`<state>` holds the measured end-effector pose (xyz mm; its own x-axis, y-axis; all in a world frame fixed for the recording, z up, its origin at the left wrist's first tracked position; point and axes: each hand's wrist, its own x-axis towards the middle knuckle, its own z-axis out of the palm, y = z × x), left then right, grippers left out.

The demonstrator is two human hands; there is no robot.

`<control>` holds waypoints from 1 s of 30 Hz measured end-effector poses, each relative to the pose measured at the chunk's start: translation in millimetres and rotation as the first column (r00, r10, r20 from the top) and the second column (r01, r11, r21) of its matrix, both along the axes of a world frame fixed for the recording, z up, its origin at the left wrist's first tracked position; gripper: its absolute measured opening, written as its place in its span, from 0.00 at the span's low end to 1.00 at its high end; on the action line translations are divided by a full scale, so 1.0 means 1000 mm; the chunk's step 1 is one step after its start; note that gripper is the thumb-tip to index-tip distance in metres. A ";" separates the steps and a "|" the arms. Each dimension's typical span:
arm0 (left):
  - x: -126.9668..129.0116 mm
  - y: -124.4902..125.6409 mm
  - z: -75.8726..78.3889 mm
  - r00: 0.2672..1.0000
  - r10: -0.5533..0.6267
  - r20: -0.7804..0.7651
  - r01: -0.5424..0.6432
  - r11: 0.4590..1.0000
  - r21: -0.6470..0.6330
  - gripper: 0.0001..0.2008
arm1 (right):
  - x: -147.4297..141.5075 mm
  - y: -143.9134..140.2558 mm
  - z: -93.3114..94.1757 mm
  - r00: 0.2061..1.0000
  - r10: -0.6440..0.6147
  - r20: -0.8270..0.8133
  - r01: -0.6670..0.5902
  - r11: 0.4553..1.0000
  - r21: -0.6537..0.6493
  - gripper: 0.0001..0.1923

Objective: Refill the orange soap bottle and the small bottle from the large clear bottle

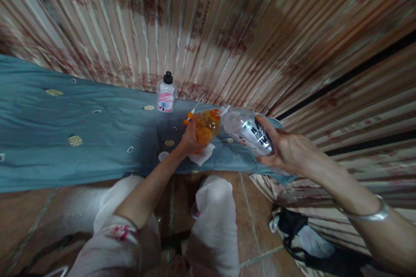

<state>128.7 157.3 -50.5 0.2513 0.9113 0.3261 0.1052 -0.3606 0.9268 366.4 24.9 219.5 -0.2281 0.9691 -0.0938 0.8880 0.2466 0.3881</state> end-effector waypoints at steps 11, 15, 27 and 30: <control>0.001 0.000 0.000 1.000 -0.005 0.001 0.005 0.999 0.032 0.64 | 0.000 -0.001 -0.001 1.000 0.018 -0.009 -0.018 1.000 0.011 0.54; 0.001 0.000 -0.002 1.000 0.011 -0.008 -0.010 0.998 0.058 0.62 | 0.002 0.000 -0.001 1.000 0.010 -0.007 -0.010 1.000 -0.002 0.55; 0.003 0.004 -0.012 1.000 0.024 -0.013 -0.023 0.996 0.085 0.64 | 0.007 0.000 -0.007 0.999 0.037 0.036 -0.038 0.999 0.036 0.56; 0.002 0.004 -0.011 1.000 0.022 -0.005 -0.021 0.997 0.076 0.64 | 0.008 0.000 -0.008 0.999 0.034 0.032 -0.035 0.999 0.033 0.56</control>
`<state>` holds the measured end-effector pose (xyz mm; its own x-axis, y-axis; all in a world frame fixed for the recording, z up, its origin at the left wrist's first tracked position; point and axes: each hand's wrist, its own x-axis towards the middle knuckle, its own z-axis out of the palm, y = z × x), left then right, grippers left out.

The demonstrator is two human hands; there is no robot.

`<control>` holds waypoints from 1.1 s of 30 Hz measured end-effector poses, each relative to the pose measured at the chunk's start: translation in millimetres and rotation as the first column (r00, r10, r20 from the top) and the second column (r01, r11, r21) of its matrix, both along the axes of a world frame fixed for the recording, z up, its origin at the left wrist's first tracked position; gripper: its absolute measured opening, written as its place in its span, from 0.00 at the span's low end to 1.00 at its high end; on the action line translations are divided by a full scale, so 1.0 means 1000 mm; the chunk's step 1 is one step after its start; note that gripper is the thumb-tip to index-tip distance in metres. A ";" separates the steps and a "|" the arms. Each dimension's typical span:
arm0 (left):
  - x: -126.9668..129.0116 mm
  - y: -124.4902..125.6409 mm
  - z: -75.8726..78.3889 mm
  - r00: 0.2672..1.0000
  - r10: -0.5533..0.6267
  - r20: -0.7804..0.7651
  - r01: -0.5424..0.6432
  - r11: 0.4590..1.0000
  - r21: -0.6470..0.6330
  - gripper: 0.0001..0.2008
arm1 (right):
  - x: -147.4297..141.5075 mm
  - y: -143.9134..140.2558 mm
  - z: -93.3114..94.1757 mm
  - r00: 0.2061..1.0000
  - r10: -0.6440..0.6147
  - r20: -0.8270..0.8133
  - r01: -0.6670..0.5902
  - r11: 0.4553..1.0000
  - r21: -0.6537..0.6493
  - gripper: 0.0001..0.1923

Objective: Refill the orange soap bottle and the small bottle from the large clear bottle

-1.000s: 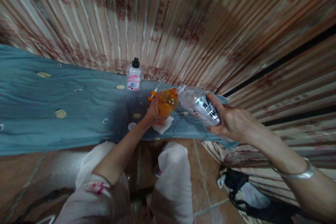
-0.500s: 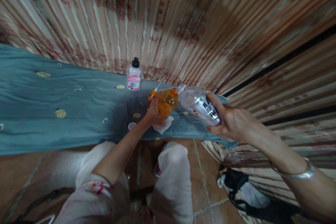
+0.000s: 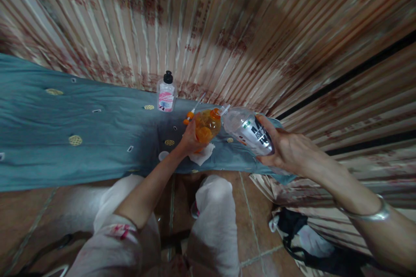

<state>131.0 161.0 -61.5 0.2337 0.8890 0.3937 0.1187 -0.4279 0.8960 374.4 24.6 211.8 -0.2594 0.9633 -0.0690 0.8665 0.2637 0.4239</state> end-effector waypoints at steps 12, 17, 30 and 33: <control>-0.002 -0.001 0.005 1.000 -0.013 0.011 0.013 1.000 0.008 0.62 | -0.003 0.001 0.002 1.000 -0.028 -0.004 0.028 0.999 -0.025 0.56; -0.001 -0.002 0.007 1.000 -0.015 0.013 0.015 1.000 0.001 0.63 | 0.001 0.000 -0.002 1.000 -0.003 0.007 0.003 1.000 -0.002 0.56; -0.001 0.000 0.003 1.000 -0.026 0.005 0.026 1.000 -0.002 0.63 | 0.000 0.001 0.001 1.000 -0.020 0.014 0.021 0.999 -0.028 0.56; -0.001 0.000 0.003 1.000 -0.014 0.004 0.014 1.000 0.010 0.62 | -0.001 0.001 0.001 1.000 -0.012 0.007 0.012 1.000 -0.019 0.56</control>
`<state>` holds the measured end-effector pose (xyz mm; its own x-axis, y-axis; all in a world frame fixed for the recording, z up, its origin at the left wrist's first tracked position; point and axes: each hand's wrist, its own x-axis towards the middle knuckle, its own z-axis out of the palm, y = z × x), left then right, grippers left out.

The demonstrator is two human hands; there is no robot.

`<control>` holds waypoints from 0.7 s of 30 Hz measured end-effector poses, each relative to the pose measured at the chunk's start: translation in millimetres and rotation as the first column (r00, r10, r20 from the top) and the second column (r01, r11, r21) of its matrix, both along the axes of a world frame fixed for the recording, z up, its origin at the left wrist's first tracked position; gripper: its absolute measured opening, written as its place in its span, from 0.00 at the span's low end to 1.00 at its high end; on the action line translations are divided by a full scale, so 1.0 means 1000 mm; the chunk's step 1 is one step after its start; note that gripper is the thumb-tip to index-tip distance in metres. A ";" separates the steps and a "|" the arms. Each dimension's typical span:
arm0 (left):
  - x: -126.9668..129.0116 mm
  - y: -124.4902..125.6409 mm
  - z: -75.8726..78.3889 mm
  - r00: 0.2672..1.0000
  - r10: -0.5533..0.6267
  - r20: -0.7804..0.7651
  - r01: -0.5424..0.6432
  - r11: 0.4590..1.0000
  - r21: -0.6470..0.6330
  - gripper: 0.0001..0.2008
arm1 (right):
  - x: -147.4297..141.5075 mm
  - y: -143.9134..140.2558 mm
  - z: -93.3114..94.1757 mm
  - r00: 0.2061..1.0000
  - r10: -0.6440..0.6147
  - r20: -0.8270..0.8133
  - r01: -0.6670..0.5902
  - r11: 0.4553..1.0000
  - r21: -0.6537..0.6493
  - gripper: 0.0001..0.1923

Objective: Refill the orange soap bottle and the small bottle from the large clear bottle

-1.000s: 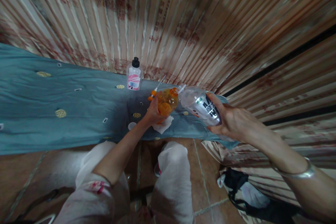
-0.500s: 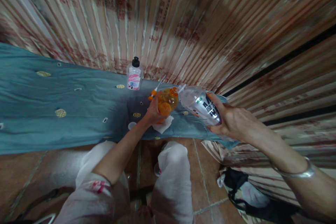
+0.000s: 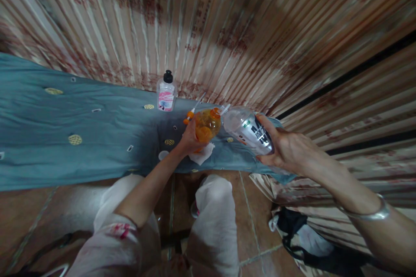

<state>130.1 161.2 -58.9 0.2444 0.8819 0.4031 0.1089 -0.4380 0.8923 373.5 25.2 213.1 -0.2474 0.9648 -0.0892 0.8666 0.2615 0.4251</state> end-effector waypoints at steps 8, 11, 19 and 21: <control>-0.001 -0.001 0.006 1.000 -0.010 -0.001 0.010 1.000 0.013 0.63 | 0.000 0.000 0.001 1.000 0.019 -0.024 -0.019 1.000 0.004 0.54; -0.001 -0.001 0.007 1.000 -0.005 -0.003 0.005 1.000 0.010 0.62 | 0.001 0.000 0.000 1.000 0.008 -0.024 -0.008 1.000 0.006 0.55; 0.000 -0.001 0.006 1.000 -0.010 0.004 0.010 1.000 -0.023 0.63 | 0.000 -0.001 0.000 1.000 0.015 -0.008 -0.015 1.000 0.021 0.55; -0.001 -0.001 0.006 1.000 -0.019 0.002 0.019 1.000 -0.019 0.63 | 0.002 0.000 -0.001 1.000 0.027 -0.010 -0.026 0.999 0.028 0.55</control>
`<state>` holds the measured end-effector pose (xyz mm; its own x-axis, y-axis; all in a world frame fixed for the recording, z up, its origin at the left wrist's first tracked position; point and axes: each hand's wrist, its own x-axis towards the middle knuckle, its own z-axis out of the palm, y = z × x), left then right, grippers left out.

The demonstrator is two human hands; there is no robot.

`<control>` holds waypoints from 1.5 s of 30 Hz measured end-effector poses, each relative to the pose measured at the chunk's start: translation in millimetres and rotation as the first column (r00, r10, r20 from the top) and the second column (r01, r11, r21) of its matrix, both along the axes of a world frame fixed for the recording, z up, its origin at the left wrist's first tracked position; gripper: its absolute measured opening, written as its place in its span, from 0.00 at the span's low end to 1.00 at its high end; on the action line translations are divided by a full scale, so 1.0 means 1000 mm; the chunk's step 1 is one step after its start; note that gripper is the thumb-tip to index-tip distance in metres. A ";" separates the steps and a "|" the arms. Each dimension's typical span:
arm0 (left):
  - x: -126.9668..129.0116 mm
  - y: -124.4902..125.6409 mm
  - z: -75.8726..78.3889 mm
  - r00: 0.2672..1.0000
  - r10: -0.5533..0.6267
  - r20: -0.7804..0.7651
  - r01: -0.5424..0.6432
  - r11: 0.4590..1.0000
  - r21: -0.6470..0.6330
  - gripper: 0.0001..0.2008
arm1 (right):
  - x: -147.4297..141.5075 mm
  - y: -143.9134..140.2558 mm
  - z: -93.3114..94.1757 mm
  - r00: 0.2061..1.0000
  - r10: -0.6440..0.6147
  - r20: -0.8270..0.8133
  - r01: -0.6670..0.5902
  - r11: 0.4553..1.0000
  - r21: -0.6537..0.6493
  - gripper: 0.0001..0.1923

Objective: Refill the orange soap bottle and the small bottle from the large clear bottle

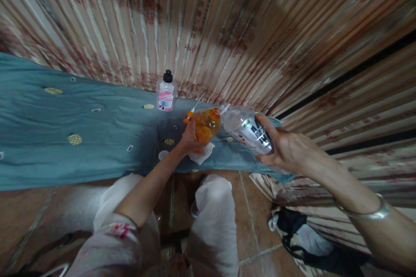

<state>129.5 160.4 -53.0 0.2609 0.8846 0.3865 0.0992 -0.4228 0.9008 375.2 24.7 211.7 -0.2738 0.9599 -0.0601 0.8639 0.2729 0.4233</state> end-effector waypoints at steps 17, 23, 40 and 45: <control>0.002 0.001 -0.003 0.999 0.010 0.049 -0.010 1.000 -0.008 0.65 | -0.021 -0.001 0.018 0.991 -0.131 -0.009 0.128 0.980 -0.150 0.54; 0.000 0.001 -0.005 1.000 0.001 0.032 -0.001 1.000 -0.010 0.64 | -0.023 -0.001 0.018 0.988 -0.157 0.013 0.157 0.975 -0.157 0.53; 0.000 0.002 -0.006 1.000 0.008 0.014 -0.008 1.000 -0.008 0.64 | -0.031 0.000 0.024 0.976 -0.210 0.064 0.218 0.956 -0.195 0.54; 0.000 0.000 -0.003 1.000 0.011 0.014 -0.011 1.000 -0.008 0.64 | -0.031 0.000 0.026 0.976 -0.209 0.057 0.217 0.953 -0.210 0.54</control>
<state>129.4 160.5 -56.0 0.2459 0.8904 0.3831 0.0915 -0.4148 0.9053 343.7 25.1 237.4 -0.0588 0.9594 -0.2760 0.8980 0.1716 0.4052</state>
